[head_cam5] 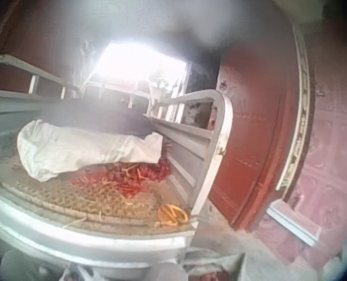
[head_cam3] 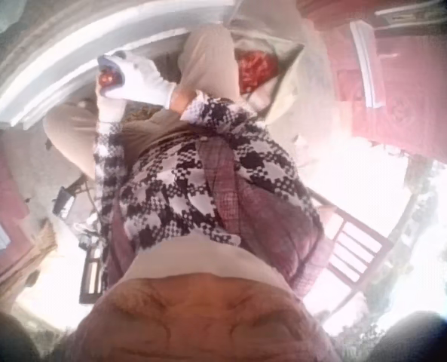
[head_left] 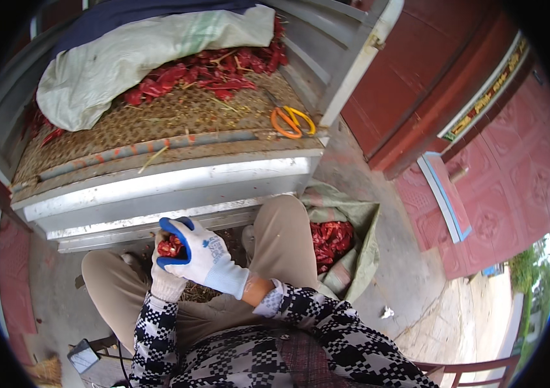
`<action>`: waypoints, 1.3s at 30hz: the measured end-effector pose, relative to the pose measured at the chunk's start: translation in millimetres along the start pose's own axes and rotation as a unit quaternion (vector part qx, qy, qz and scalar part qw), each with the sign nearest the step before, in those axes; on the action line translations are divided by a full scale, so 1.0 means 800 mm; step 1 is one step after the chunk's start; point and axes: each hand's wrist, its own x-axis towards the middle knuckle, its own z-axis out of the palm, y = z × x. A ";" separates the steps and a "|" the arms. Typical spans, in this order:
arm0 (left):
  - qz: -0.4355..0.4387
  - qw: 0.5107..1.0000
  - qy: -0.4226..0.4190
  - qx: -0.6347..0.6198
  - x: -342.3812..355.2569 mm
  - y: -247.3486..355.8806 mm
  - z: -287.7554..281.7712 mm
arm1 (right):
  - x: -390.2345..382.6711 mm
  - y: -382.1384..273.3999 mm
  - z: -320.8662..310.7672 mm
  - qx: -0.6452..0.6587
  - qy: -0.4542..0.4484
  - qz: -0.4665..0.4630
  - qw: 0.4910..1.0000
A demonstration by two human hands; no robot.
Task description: The person sits at the back of a small truck and uses scissors to trim the stems off red chili peppers. They handle the peppers one at a time, cutting the stems and placing the trimmed peppers into a sack on the ground.
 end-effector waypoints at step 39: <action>-0.104 0.975 0.031 0.191 0.004 0.025 0.022 | 0.313 0.090 -0.216 -0.459 0.020 0.186 0.868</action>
